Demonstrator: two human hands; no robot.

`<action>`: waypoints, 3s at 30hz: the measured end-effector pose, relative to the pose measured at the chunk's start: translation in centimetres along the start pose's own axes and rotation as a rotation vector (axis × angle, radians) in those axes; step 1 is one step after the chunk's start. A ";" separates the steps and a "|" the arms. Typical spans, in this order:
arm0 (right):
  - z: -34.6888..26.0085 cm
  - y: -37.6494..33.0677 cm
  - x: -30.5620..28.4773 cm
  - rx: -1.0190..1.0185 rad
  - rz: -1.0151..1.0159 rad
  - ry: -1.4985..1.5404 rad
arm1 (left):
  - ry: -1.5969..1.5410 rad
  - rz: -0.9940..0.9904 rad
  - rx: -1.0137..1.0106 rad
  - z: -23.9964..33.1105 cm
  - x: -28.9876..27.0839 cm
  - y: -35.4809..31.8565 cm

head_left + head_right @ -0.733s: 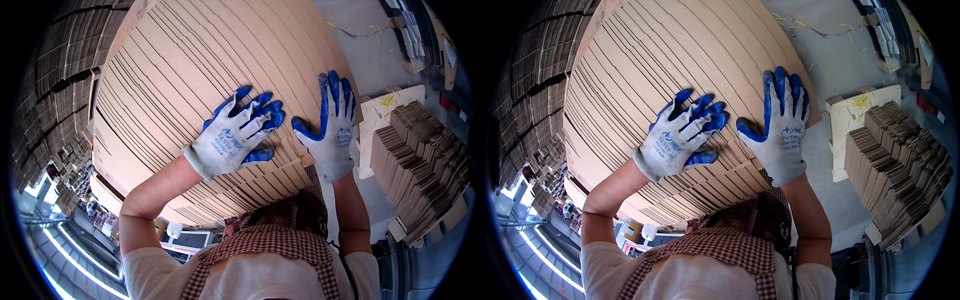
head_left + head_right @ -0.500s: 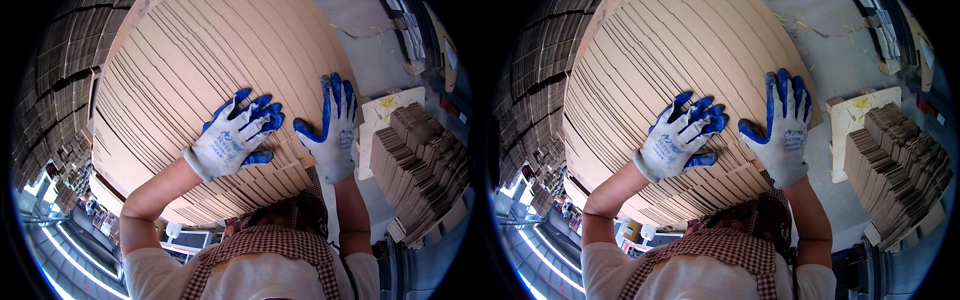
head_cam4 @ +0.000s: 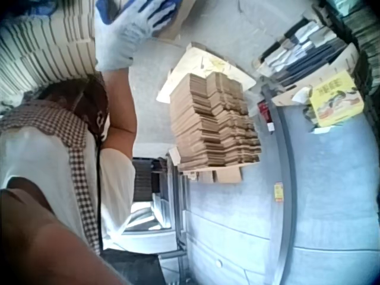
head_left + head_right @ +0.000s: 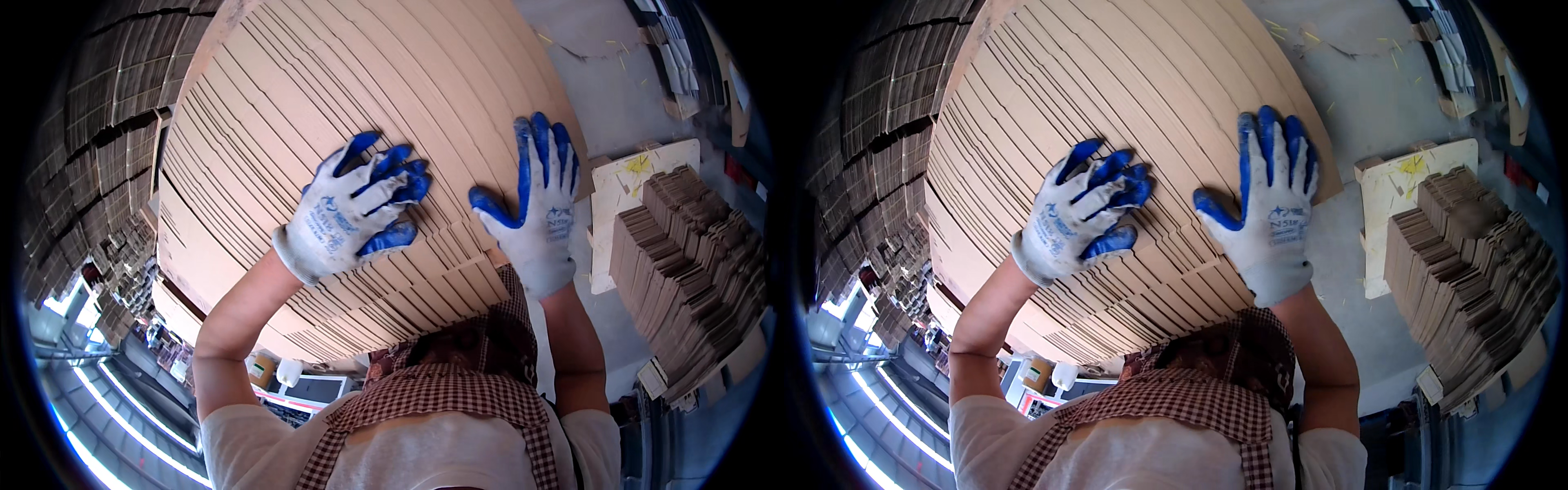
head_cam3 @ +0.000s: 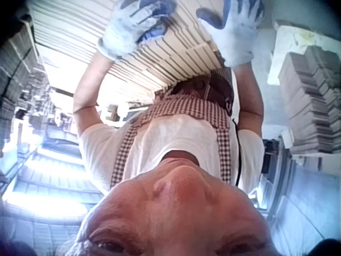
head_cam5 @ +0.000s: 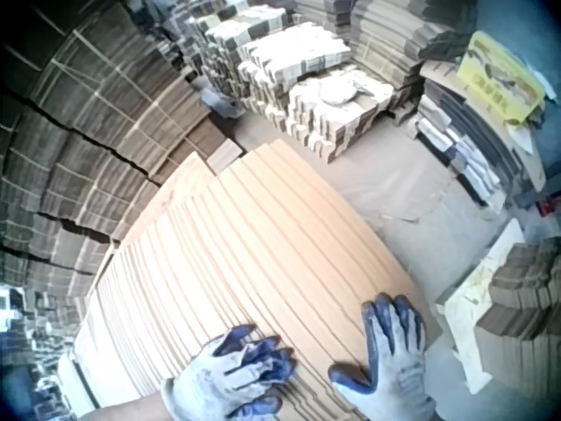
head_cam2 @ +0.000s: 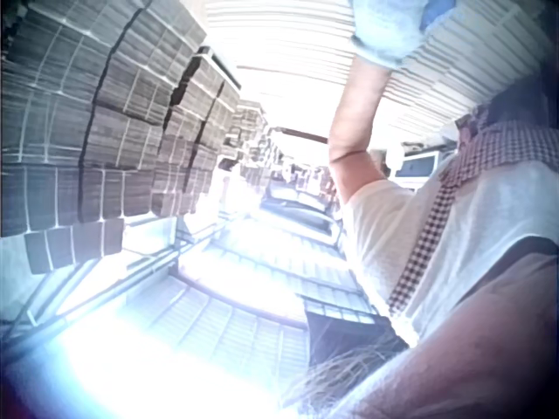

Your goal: The person applies a white adhesive to a large flat cardboard sheet using a cloth applicator. After spreading the glue, the person picks up a stack of cardboard pieces and places them onto the glued surface, pressing them down to adhere.

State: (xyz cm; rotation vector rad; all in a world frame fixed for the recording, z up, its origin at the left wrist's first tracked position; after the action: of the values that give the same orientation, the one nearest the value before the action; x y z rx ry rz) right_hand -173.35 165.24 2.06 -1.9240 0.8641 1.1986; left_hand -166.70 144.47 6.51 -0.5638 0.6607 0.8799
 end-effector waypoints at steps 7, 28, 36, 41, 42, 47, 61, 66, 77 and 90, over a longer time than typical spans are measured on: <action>-2.1 -0.5 1.3 -0.006 -0.072 -0.047 | -0.022 -0.006 0.024 0.3 0.5 0.3; -2.4 0.0 0.9 -0.037 -0.006 -0.110 | -0.048 -0.070 -0.065 0.3 3.0 -0.3; -1.7 -0.1 1.2 -0.029 0.021 -0.064 | -0.052 -0.078 -0.018 0.7 3.7 -0.8; -1.5 -0.2 1.5 -0.037 0.059 -0.053 | -0.076 -0.070 0.000 1.0 3.8 -1.2; -1.5 -0.2 1.2 -0.048 0.081 -0.045 | -0.105 -0.063 0.001 0.9 3.6 -1.1; -0.6 -0.7 0.8 -0.077 0.128 0.032 | -0.005 0.049 0.011 -0.8 0.3 -1.9; -4.0 -3.7 2.1 0.057 0.052 0.046 | 0.109 0.007 0.073 -0.6 0.8 -1.5; -3.9 -3.6 2.6 0.070 -0.037 0.024 | 0.144 -0.035 0.021 -1.0 1.3 -2.2; -3.7 -3.5 2.3 0.040 0.014 -0.035 | 0.173 -0.090 -0.049 -0.6 1.4 -2.8; -4.9 -4.0 1.8 0.048 0.000 0.003 | 0.104 -0.006 0.032 -0.6 1.2 -3.1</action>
State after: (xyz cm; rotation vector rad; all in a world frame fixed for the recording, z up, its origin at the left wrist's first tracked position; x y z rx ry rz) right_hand -167.21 163.01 2.82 -1.8876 0.8866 1.1653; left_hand -163.75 143.07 5.73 -0.5858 0.7656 0.8372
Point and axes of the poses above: each hand's wrist, its own y-axis towards the middle knuckle, its own x-axis out of the palm, z = x × y, the point moved 5 cm from there along y, towards the middle knuckle, and after that the axes turned 15 degrees about -y, right-handed, at the moved point
